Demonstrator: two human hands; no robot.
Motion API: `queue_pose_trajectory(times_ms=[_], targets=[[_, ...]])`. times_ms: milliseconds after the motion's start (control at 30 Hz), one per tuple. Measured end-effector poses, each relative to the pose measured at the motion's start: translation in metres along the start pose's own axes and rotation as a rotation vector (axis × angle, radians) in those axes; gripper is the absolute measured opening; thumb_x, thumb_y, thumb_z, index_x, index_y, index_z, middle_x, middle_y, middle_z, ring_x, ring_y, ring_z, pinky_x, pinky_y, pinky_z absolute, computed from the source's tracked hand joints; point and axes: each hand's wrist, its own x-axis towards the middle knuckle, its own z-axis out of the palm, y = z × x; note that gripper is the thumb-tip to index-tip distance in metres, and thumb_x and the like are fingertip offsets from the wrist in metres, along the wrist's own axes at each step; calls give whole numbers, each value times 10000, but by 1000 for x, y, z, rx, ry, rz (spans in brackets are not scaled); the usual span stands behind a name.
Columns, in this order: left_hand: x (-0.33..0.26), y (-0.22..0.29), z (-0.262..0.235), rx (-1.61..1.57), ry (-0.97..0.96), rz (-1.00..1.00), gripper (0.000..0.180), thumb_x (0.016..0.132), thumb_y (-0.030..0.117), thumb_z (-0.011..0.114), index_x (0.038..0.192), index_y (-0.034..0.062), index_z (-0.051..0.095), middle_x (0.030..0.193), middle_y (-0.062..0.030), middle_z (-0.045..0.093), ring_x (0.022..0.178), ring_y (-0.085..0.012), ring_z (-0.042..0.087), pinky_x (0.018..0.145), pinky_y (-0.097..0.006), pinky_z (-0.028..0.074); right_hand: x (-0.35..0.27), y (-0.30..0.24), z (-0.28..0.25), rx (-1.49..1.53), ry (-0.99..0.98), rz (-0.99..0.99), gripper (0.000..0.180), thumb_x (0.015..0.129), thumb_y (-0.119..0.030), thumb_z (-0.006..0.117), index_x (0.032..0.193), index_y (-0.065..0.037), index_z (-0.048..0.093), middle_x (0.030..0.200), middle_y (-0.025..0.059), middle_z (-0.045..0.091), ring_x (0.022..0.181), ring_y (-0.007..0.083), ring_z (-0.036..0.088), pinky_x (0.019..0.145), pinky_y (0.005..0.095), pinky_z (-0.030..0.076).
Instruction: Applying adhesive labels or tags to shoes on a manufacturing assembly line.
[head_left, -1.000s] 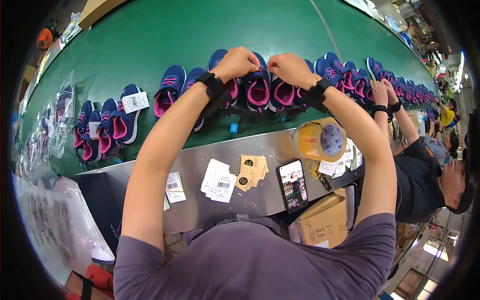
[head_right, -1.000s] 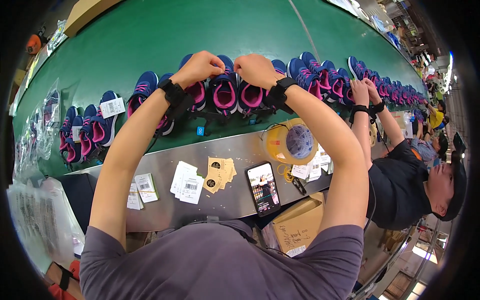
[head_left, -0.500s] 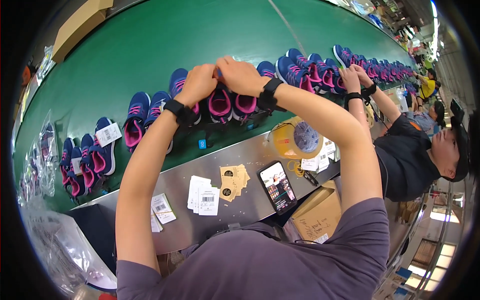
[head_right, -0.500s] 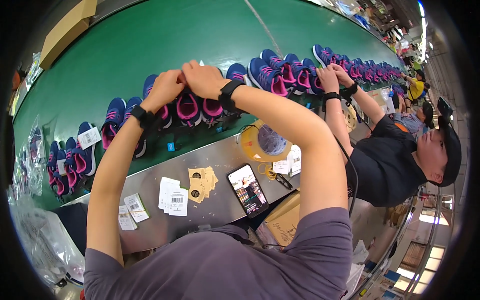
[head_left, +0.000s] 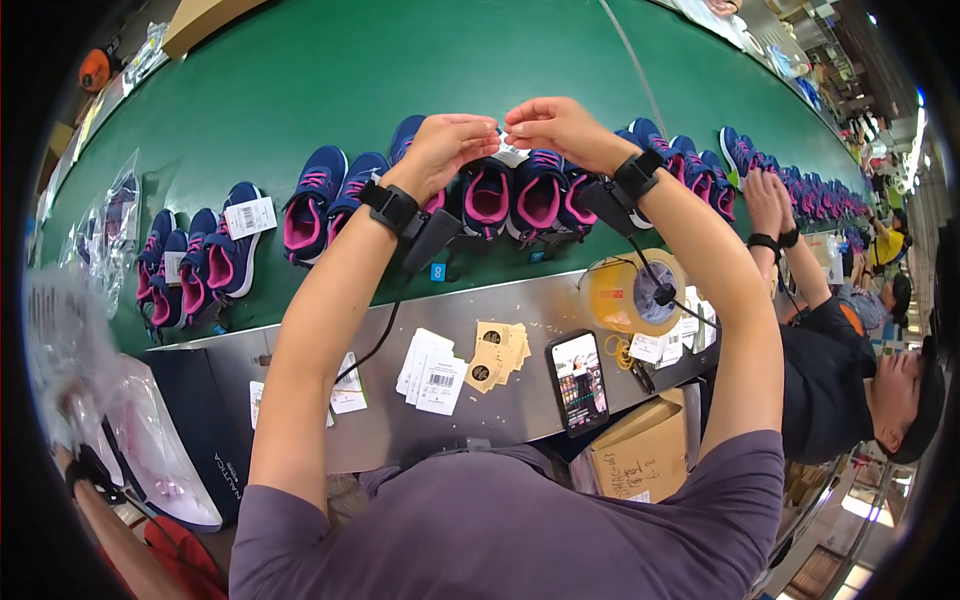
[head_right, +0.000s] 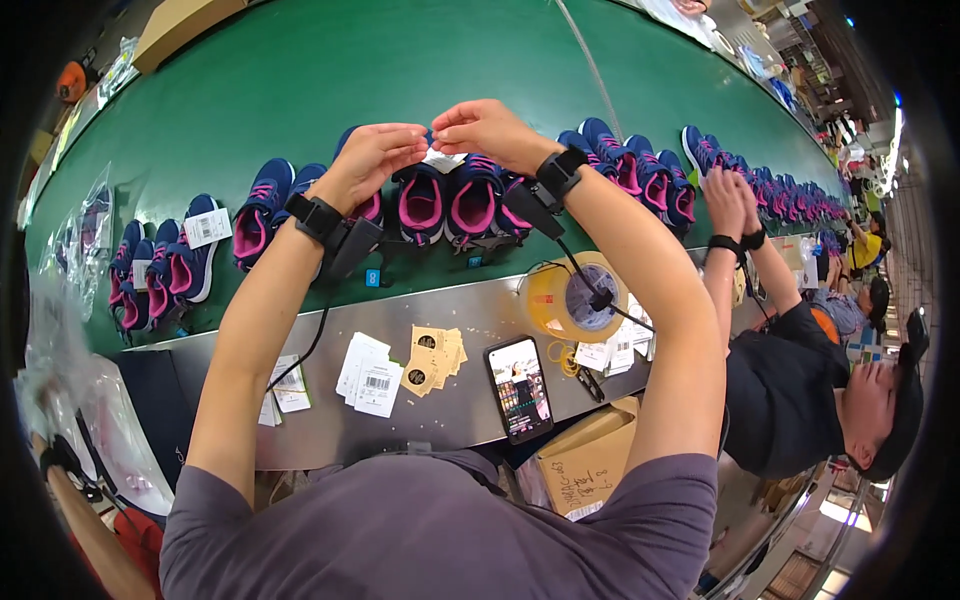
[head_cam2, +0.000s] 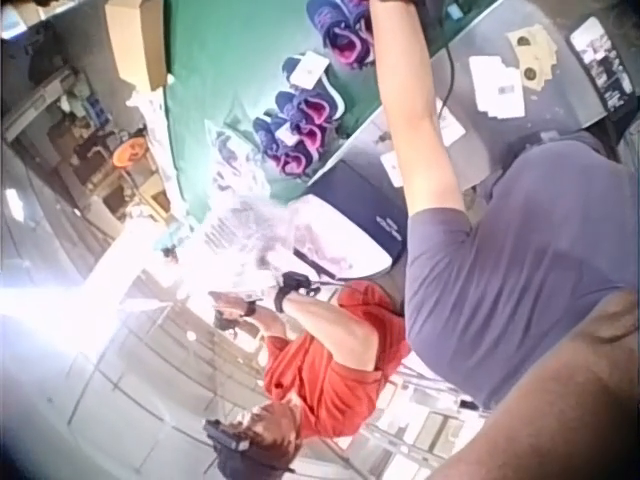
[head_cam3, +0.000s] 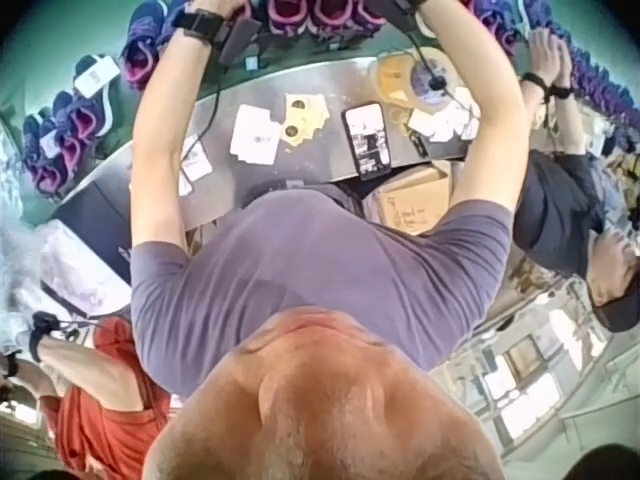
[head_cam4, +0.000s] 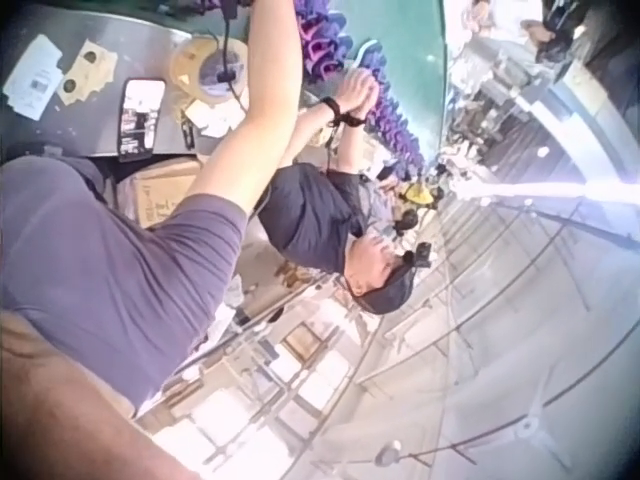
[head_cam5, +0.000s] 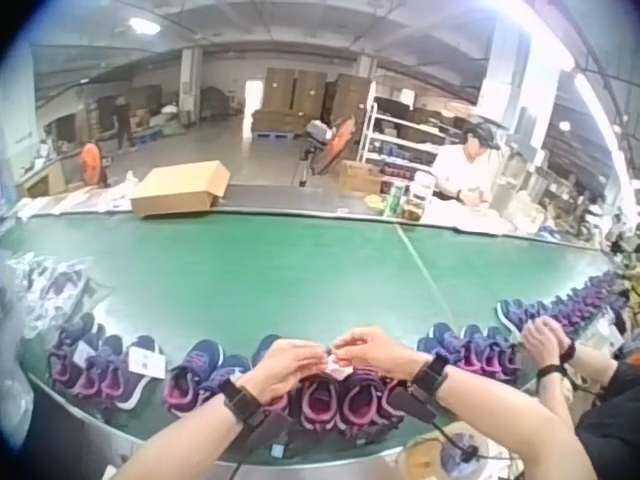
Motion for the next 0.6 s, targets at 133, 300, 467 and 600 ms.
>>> queue_pose_trajectory(times_ms=[133, 300, 467, 600], targets=[[-10, -2, -3, 152, 92, 79, 202, 873, 53, 597, 1053, -40, 606, 918, -114, 646, 807, -166, 647, 746, -261, 553, 4, 3, 8, 89, -54, 15, 231, 878, -47, 600, 1092, 26, 550, 1021, 120, 617, 940, 170, 634, 833, 247, 528], [-17, -8, -14, 75, 6, 33, 218, 872, 55, 604, 1073, -24, 571, 907, -109, 642, 789, -151, 647, 710, -244, 554, 12, 9, 25, -7, 11, 7, 207, 870, -52, 614, 1062, 5, 557, 1010, 101, 626, 946, 168, 631, 838, 248, 526], [-19, -7, -23, 116, 15, 87, 440, 816, 29, 662, 1183, -51, 432, 889, -123, 629, 760, -161, 651, 670, -237, 554, 18, 12, 35, 15, -7, -26, 189, 863, -69, 631, 1025, -7, 556, 985, 91, 635, 927, 171, 639, 809, 262, 535], [-22, -8, -30, 82, 8, 74, 464, 815, 28, 662, 1196, -62, 412, 891, -122, 624, 774, -167, 649, 682, -242, 554, 18, 9, 36, -35, 19, -27, 225, 832, -68, 666, 1011, 1, 548, 937, 96, 634, 878, 177, 650, 758, 294, 565]])
